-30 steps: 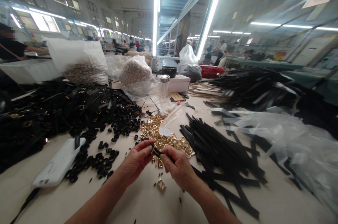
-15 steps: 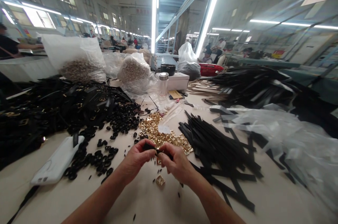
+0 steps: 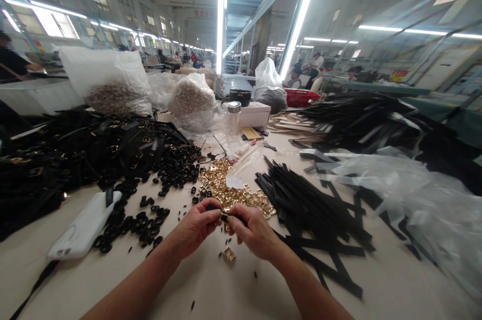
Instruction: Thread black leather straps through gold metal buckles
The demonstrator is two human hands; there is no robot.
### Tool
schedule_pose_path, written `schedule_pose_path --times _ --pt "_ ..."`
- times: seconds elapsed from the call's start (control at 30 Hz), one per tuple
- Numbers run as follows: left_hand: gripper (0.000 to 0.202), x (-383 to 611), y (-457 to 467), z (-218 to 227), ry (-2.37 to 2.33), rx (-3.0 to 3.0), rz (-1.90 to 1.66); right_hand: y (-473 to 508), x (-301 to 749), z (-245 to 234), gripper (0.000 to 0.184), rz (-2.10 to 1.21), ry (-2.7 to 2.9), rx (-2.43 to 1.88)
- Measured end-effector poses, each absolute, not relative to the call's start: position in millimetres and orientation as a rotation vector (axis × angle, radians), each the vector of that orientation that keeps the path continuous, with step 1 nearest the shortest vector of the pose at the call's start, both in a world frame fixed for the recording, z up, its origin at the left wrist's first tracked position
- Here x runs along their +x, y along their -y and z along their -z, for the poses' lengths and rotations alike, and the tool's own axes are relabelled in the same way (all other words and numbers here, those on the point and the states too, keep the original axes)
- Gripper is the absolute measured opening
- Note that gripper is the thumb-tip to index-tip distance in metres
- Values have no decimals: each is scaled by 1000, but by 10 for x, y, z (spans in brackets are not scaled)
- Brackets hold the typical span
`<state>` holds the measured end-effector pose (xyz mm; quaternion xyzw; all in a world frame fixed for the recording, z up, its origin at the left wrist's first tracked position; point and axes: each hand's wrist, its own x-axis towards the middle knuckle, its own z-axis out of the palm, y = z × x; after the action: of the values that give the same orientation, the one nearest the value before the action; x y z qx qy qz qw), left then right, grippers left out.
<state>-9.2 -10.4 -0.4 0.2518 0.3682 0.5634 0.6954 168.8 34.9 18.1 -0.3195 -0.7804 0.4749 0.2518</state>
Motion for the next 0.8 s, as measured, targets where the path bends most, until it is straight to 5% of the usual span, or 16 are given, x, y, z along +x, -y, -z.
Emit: schedule_pose_path --times 0.33,0.8 --pt "20 -32 103 -8 -829 618 -1271 -383 1624 -76 36 -1539 1877 -864" --pt "20 17 117 -17 -854 649 -1216 -356 1645 -103 28 -1468 1949 -816"
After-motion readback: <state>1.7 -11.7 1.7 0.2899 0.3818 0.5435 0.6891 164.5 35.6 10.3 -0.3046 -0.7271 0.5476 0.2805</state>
